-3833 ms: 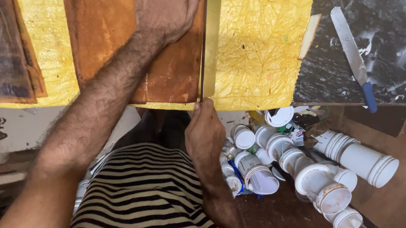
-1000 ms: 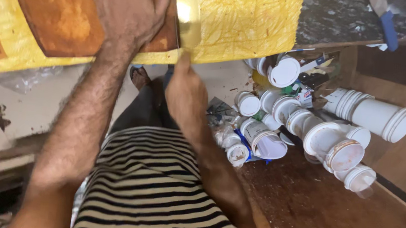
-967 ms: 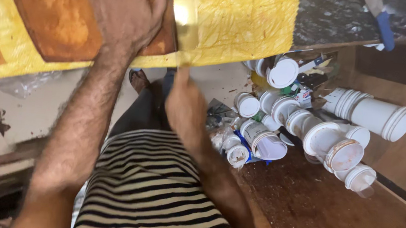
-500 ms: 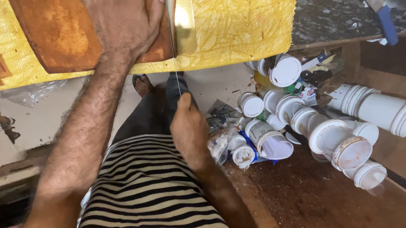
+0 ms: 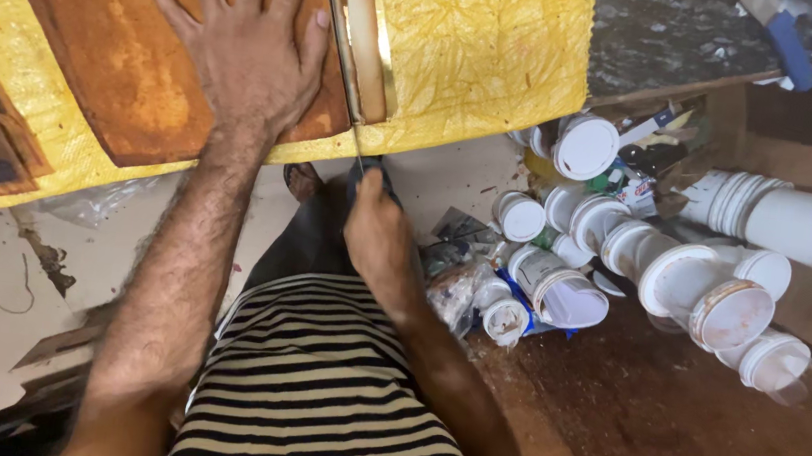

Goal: The person applies a white paste to a rectangular wooden board using a metal spatula, then places a smaller wooden piece on top and presses it down. The person repeats this process with additional boards, aligning and pressing them together on a yellow-covered workbench.

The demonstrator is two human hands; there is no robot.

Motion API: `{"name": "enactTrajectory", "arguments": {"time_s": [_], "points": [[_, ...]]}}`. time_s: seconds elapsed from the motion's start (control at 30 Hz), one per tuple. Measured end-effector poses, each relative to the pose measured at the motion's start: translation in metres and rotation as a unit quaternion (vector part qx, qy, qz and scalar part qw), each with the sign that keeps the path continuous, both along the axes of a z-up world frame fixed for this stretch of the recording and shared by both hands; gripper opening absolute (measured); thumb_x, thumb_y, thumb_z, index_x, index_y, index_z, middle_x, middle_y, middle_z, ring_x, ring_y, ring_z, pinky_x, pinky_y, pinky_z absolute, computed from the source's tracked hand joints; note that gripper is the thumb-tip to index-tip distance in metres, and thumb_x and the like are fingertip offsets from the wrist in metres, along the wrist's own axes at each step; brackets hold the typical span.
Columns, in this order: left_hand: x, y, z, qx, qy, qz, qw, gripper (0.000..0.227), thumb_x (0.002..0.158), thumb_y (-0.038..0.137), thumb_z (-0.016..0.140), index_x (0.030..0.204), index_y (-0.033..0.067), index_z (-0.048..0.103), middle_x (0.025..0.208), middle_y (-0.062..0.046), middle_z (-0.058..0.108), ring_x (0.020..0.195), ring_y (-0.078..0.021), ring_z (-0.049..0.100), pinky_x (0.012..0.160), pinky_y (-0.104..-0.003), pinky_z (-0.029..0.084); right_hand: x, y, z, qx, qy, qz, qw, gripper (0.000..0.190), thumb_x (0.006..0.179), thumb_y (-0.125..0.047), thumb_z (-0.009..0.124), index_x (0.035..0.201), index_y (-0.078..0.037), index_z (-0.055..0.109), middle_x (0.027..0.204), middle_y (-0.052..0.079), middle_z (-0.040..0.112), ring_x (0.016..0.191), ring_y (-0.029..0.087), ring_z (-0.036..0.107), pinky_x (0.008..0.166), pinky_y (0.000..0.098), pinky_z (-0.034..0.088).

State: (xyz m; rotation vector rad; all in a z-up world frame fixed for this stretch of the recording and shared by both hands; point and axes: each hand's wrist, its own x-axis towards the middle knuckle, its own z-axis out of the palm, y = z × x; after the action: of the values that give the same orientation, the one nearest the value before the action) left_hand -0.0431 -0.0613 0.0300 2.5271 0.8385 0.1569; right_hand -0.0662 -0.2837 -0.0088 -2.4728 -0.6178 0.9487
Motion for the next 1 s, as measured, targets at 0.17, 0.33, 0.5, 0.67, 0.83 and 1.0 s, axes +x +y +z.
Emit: {"name": "enactTrajectory", "arguments": {"time_s": [0.17, 0.33, 0.5, 0.67, 0.83, 1.0], "points": [[0.006, 0.002, 0.011, 0.037, 0.036, -0.012, 0.999, 0.060, 0.113, 0.047, 0.050, 0.166, 0.0187, 0.044, 0.175, -0.011, 0.025, 0.155, -0.0526, 0.004, 0.114, -0.084, -0.006, 0.022, 0.008, -0.004, 0.015, -0.022, -0.016, 1.000, 0.028, 0.104, -0.015, 0.041, 0.126, 0.003, 0.046, 0.092, 0.036, 0.067, 0.084, 0.057, 0.065, 0.074, 0.0633, 0.052], [0.006, 0.014, 0.005, 0.042, 0.041, -0.015, 0.998, 0.064, 0.111, 0.049, 0.051, 0.166, 0.0171, 0.043, 0.175, -0.011, 0.023, 0.155, -0.0520, 0.004, 0.112, -0.085, -0.007, 0.054, -0.006, -0.007, 0.021, -0.111, -0.062, 0.992, 0.026, 0.102, -0.013, 0.046, 0.123, 0.002, 0.049, 0.088, 0.034, 0.068, 0.084, 0.057, 0.064, 0.071, 0.0634, 0.050], [0.035, 0.065, -0.013, 0.101, -0.018, -0.037, 0.994, 0.062, 0.117, 0.050, 0.050, 0.165, 0.0113, 0.045, 0.166, -0.018, 0.038, 0.151, -0.0543, 0.019, 0.113, -0.081, -0.004, 0.075, -0.011, -0.006, 0.099, -0.132, -0.071, 0.984, 0.023, 0.103, -0.008, 0.049, 0.122, 0.005, 0.051, 0.086, 0.036, 0.066, 0.084, 0.057, 0.063, 0.067, 0.0625, 0.048], [0.052, 0.091, -0.023, 0.102, -0.009, -0.041, 0.994, 0.057, 0.116, 0.048, 0.048, 0.161, 0.0132, 0.048, 0.159, -0.018, 0.046, 0.148, -0.0487, 0.029, 0.114, -0.080, -0.002, 0.092, -0.006, 0.002, 0.104, -0.205, -0.068, 0.971, 0.021, 0.102, -0.009, 0.055, 0.120, 0.002, 0.054, 0.096, 0.030, 0.066, 0.089, 0.051, 0.065, 0.073, 0.0586, 0.050], [0.058, 0.087, -0.015, 0.099, 0.006, -0.033, 0.995, 0.060, 0.113, 0.049, 0.048, 0.163, 0.0163, 0.042, 0.163, -0.015, 0.040, 0.150, -0.0499, 0.021, 0.111, -0.081, -0.005, 0.111, 0.001, 0.018, 0.093, -0.238, -0.035, 0.966, 0.031, 0.103, -0.012, 0.058, 0.127, 0.007, 0.054, 0.106, 0.029, 0.060, 0.089, 0.045, 0.065, 0.071, 0.0511, 0.055], [0.059, 0.084, -0.015, 0.071, 0.042, -0.023, 0.996, 0.061, 0.116, 0.048, 0.045, 0.170, 0.0228, 0.032, 0.173, -0.009, 0.026, 0.157, -0.0482, 0.009, 0.114, -0.084, -0.006, 0.087, 0.016, 0.028, 0.237, -0.093, -0.032, 0.966, 0.047, 0.105, -0.007, 0.050, 0.151, -0.001, 0.048, 0.100, 0.019, 0.066, 0.086, 0.033, 0.069, 0.074, 0.0406, 0.061]]}}
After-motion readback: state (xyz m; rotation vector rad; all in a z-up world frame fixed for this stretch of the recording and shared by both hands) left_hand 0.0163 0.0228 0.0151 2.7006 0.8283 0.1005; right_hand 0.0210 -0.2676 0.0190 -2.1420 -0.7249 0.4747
